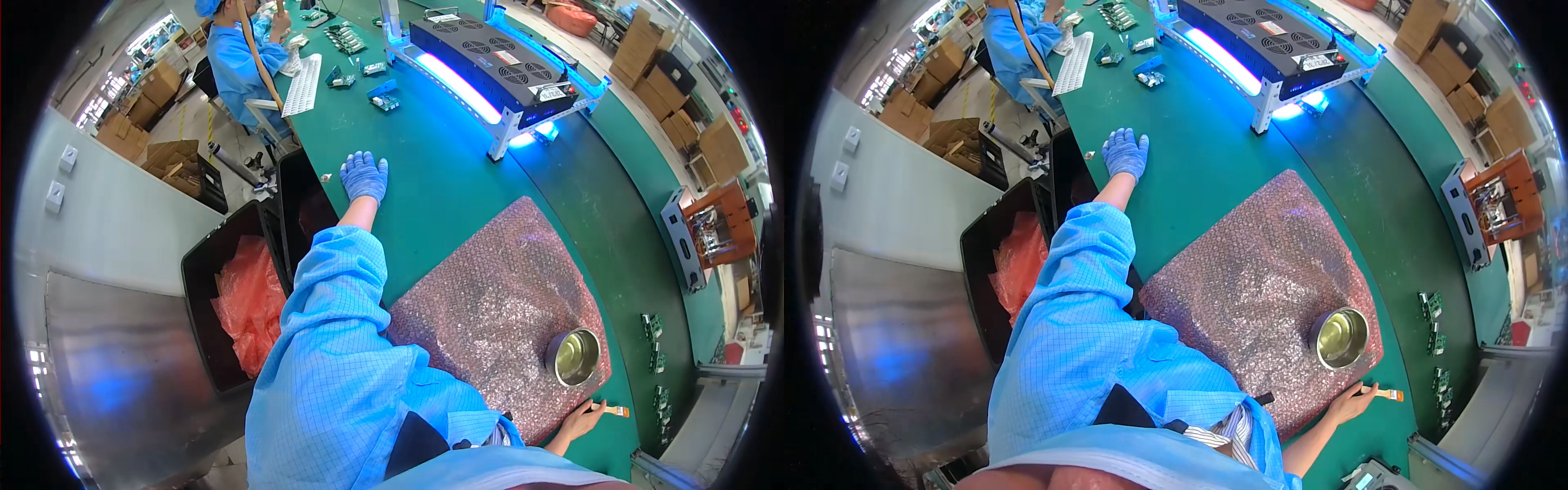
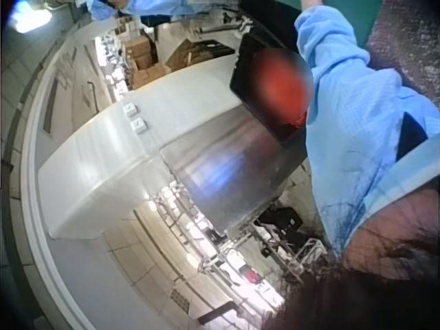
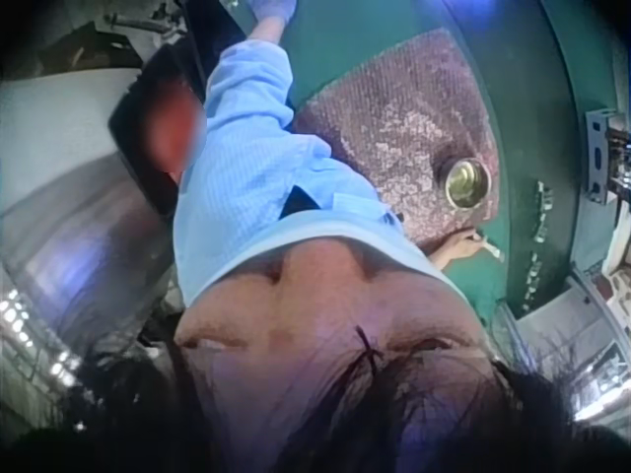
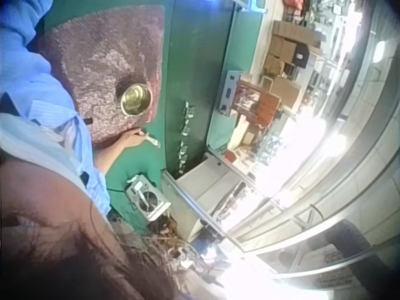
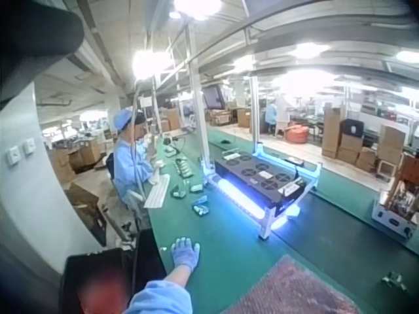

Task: Apply conformal coating liquid to printed circuit boards using a paintbrush.

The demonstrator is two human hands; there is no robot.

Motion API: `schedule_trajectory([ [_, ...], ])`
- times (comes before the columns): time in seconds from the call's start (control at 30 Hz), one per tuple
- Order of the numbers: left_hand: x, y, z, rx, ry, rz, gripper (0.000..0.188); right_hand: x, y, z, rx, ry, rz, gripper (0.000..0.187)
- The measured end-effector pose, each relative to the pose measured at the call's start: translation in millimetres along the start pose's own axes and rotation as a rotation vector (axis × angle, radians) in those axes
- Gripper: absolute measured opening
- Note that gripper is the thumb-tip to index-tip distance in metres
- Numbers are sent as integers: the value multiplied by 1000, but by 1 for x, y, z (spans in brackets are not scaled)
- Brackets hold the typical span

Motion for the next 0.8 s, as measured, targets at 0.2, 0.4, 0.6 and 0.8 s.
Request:
schedule_trajectory([
  [0.2,0,0,-1,-3,1,1,59,2,-1,-3,2,1,0,49],
  [0.4,-1,0,-1,-10,-9,7,59,1,-1,-1,11,2,7,48],
  [0.6,0,0,-2,-7,-17,2,59,1,-1,-1,47,21,15,47],
  [0.8,0,0,-2,-10,-26,6,59,2,0,-2,60,1,17,47],
])
Point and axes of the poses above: each hand's wrist, its own y-axis away from the middle knuckle, its own x-axis out of the palm, z = x × y, the point moved 3 cm from there along -y, towards the middle knuckle, and after that the axes turned 2 degrees about z, right-handed, at the moved point
